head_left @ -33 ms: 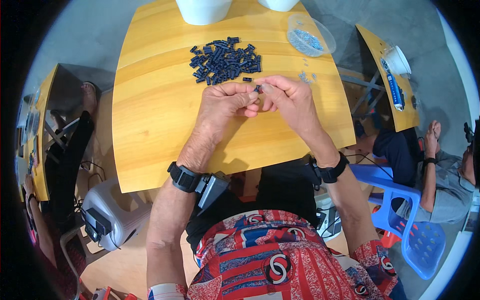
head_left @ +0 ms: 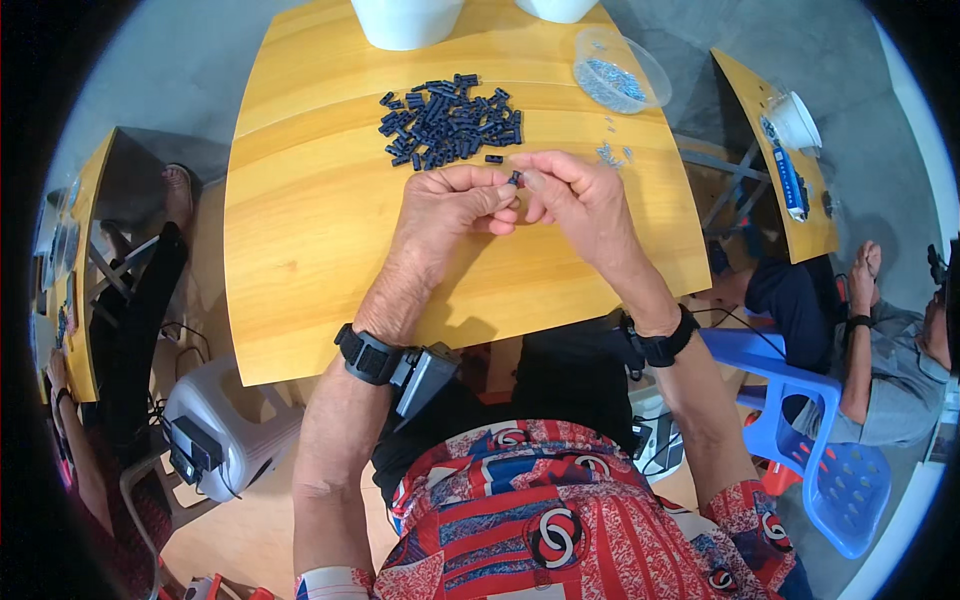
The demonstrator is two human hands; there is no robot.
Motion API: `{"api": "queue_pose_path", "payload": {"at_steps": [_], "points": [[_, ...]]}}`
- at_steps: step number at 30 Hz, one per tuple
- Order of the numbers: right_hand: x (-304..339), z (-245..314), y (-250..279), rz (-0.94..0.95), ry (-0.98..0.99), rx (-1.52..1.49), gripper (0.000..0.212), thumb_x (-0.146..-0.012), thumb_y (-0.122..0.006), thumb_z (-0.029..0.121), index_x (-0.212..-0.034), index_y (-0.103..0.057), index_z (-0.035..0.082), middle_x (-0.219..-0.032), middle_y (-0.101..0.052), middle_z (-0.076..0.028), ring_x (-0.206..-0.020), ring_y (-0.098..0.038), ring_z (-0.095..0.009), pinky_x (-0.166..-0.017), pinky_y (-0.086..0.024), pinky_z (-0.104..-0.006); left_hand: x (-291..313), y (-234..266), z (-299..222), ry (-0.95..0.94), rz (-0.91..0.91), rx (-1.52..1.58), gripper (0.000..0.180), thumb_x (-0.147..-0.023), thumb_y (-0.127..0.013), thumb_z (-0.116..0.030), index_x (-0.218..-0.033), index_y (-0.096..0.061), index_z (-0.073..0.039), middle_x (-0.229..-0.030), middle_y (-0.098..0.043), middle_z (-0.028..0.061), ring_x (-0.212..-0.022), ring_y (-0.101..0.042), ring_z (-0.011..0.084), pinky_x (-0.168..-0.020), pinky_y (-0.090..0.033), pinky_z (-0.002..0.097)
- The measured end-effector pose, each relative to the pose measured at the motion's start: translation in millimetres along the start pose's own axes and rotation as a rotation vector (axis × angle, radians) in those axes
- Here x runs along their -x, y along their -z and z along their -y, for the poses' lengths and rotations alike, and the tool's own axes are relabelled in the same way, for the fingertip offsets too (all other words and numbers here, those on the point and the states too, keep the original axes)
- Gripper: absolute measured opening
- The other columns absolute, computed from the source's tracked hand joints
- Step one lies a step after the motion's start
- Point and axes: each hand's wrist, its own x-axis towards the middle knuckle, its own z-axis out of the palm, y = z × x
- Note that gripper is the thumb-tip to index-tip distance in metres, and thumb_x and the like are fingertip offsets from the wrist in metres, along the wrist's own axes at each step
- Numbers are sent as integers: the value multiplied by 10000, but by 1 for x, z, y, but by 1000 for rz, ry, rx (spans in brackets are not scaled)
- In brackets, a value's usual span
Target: The person pours black plastic connectors from a bowl onto the table and then manually inserts small metal pins into them, repeating the process several times.
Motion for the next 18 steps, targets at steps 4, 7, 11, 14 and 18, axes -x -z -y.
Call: {"api": "queue_pose_path", "payload": {"at_steps": [4, 7, 11, 14, 18], "points": [[6, 0, 7, -8, 334, 448, 243, -807, -682, 156, -987, -601, 15, -823, -631, -106, -621, -622, -190, -559, -506, -296, -1, 0, 1, 6, 12, -12, 111, -830, -665, -43, -924, -671, 16, -792, -681, 96, -673, -651, 134, -627, -553, 243], [5, 1, 9, -9, 520, 687, 275, -758, -714, 178, -942, -569, 35, -813, -597, -117, -651, -628, -266, -560, -508, -354, 0, 1, 2, 6, 18, -27, 109, -832, -659, -38, -926, -669, 16, -818, -684, 101, -694, -656, 144, -647, -555, 249], [3, 6, 8, 62, 610, 835, 250, -755, -711, 176, -880, -545, 38, -749, -562, -103, -660, -625, -285, -558, -511, -374, 1, 4, 4, -24, 3, -107, 105, -824, -648, -7, -919, -670, 32, -848, -687, 104, -737, -655, 149, -694, -544, 248], [3, 0, 10, 94, 631, 923, 225, -759, -700, 170, -814, -532, 32, -732, -553, -105, -650, -622, -288, -550, -517, -367, -2, 1, 4, -45, 15, -230, 110, -809, -643, 14, -911, -674, 42, -845, -687, 101, -760, -648, 142, -721, -528, 240], [2, -1, 9, 132, 680, 988, 211, -776, -666, 195, -768, -541, 26, -711, -552, -101, -629, -622, -259, -528, -517, -353, -1, 1, 4, -51, 40, -232, 117, -796, -644, 20, -905, -675, 48, -835, -687, 102, -756, -644, 135, -714, -518, 233]]}}
